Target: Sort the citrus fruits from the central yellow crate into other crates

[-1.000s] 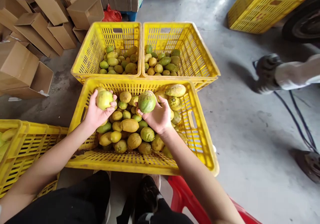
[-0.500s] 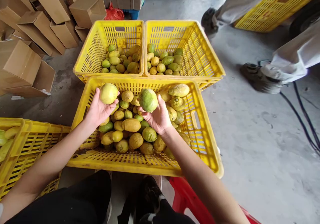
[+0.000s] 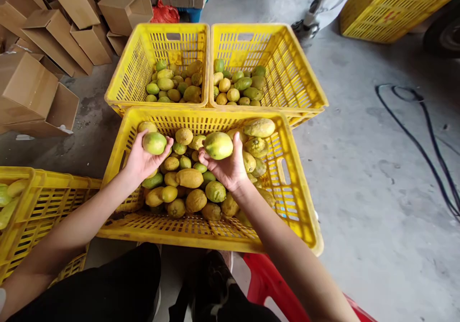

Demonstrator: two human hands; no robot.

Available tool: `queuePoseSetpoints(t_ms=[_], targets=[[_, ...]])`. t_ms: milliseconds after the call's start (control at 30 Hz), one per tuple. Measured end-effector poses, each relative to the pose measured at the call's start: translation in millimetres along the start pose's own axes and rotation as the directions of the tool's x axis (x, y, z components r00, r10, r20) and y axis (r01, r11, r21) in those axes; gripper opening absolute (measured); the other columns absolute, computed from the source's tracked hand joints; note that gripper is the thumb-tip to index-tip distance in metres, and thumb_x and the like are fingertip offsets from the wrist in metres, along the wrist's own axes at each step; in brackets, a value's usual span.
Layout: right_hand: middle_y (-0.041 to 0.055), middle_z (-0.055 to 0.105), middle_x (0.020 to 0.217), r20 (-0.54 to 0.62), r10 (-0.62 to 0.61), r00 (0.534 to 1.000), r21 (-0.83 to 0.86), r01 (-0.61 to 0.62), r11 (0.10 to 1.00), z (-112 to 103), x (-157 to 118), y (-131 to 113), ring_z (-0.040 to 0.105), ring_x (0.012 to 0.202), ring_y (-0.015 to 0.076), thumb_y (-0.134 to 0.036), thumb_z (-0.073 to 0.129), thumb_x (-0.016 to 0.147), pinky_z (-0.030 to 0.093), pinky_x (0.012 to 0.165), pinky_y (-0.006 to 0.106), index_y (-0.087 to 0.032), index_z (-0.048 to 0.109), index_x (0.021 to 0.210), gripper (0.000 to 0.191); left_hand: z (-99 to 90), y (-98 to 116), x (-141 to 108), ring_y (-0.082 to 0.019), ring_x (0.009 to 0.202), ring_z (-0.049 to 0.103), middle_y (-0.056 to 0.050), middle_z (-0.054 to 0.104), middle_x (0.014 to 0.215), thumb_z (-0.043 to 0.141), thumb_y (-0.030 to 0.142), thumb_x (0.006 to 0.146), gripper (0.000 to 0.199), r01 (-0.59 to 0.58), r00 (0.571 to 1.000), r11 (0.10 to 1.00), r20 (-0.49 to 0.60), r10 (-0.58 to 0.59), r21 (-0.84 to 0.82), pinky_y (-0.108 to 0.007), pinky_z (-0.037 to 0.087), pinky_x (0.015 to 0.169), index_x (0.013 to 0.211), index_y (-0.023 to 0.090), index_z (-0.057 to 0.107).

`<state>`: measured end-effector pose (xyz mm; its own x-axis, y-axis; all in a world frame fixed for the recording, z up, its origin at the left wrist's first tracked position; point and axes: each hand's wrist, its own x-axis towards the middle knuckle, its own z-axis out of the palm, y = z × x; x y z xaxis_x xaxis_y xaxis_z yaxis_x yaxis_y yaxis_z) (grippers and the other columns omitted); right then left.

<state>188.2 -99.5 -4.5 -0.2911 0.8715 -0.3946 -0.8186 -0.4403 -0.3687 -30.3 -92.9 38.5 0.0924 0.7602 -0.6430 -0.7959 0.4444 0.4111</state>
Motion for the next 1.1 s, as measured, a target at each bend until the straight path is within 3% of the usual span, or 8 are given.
queuePoseSetpoints(t_ms=[200, 367, 467, 567, 700, 867, 967, 1100], targets=[[0.0029, 0.068, 0.086, -0.089, 0.05, 0.995, 0.113, -0.04, 0.993, -4.9, -2.3, -8.8, 0.069, 0.076, 0.0195, -0.029, 0.075, 0.07, 0.067, 0.065, 0.031, -0.023, 0.058, 0.094, 0.03, -5.3, 4.4, 3.8, -0.017, 0.067, 0.07, -0.007, 0.069, 0.08, 0.044, 0.035, 0.104, 0.027, 0.056, 0.995, 0.998, -0.089, -0.053, 0.031, -0.021, 0.056, 0.051, 0.106, 0.015, 0.062], [0.0018, 0.064, 0.075, -0.103, 0.127, 0.987, 0.086, -0.119, 0.989, -8.1, -1.2, -9.0, 0.063, 0.062, 0.0169, -0.036, 0.075, 0.075, 0.064, 0.051, 0.029, -0.022, 0.057, 0.086, 0.026, -8.5, 7.7, 6.7, -0.013, 0.061, 0.065, -0.005, 0.066, 0.074, 0.048, 0.033, 0.101, 0.023, 0.056, 0.992, 0.997, -0.117, -0.049, 0.055, -0.019, 0.054, 0.051, 0.092, 0.016, 0.062], [0.0019, 0.067, 0.077, -0.055, 0.145, 0.988, 0.036, -0.143, 0.989, -13.4, 2.8, -4.5, 0.067, 0.065, 0.017, -0.041, 0.072, 0.081, 0.065, 0.054, 0.028, -0.023, 0.058, 0.086, 0.023, -7.7, 6.8, 5.5, -0.013, 0.059, 0.063, -0.005, 0.064, 0.073, 0.054, 0.03, 0.098, 0.019, 0.065, 0.993, 0.992, -0.102, -0.054, 0.104, -0.019, 0.054, 0.052, 0.085, 0.017, 0.059], [0.0039, 0.071, 0.084, -0.082, 0.127, 0.988, 0.032, -0.125, 0.992, -23.3, 10.1, -1.2, 0.072, 0.074, 0.0209, -0.038, 0.075, 0.073, 0.068, 0.06, 0.033, -0.025, 0.06, 0.092, 0.027, -5.2, 4.2, 3.2, -0.014, 0.063, 0.065, -0.006, 0.064, 0.076, 0.056, 0.03, 0.097, 0.016, 0.075, 0.993, 0.991, -0.098, -0.065, 0.11, -0.02, 0.057, 0.055, 0.087, 0.017, 0.058], [0.0083, 0.074, 0.092, -0.171, 0.027, 0.985, 0.041, -0.02, 0.999, -28.3, 13.8, -2.7, 0.075, 0.087, 0.0293, -0.032, 0.072, 0.067, 0.07, 0.071, 0.047, -0.026, 0.061, 0.103, 0.038, -2.5, 2.0, 0.8, -0.023, 0.083, 0.072, -0.012, 0.068, 0.092, 0.048, 0.024, 0.093, 0.018, 0.023, 0.994, 1.0, -0.104, -0.022, 0.013, -0.033, 0.066, 0.07, 0.104, 0.016, 0.059], [0.0097, 0.075, 0.114, 0.001, -0.078, 0.997, 0.02, 0.078, 0.997, -8.3, 0.5, -6.9, 0.071, 0.113, 0.0349, -0.029, 0.06, 0.075, 0.065, 0.084, 0.062, -0.026, 0.061, 0.12, 0.045, -1.5, 3.1, -0.6, -0.028, 0.103, 0.074, -0.017, 0.07, 0.113, 0.043, 0.015, 0.09, 0.043, 0.015, 0.997, 0.998, 0.082, -0.01, -0.062, -0.038, 0.068, 0.082, 0.131, 0.012, 0.057], [0.0072, 0.074, 0.111, 0.115, -0.082, 0.99, -0.021, 0.084, 0.996, 3.4, -6.0, -6.6, 0.072, 0.108, 0.0307, -0.022, 0.061, 0.076, 0.067, 0.082, 0.055, -0.026, 0.063, 0.118, 0.042, 0.2, 3.3, -1.7, -0.025, 0.098, 0.074, -0.015, 0.07, 0.108, 0.044, 0.021, 0.099, 0.035, -0.005, 0.99, 1.0, 0.144, 0.009, -0.029, -0.035, 0.068, 0.082, 0.129, 0.01, 0.059], [0.0086, 0.073, 0.097, 0.08, 0.013, 0.997, -0.054, -0.009, 0.999, 3.6, -4.3, -4.6, 0.072, 0.085, 0.0224, -0.031, 0.074, 0.084, 0.066, 0.06, 0.028, -0.021, 0.065, 0.106, 0.026, 2.2, 0.9, -2.2, -0.019, 0.081, 0.07, -0.011, 0.066, 0.093, 0.049, 0.037, 0.105, 0.032, 0.01, 0.992, 1.0, 0.127, -0.012, 0.01, -0.024, 0.063, 0.068, 0.114, 0.01, 0.064]])
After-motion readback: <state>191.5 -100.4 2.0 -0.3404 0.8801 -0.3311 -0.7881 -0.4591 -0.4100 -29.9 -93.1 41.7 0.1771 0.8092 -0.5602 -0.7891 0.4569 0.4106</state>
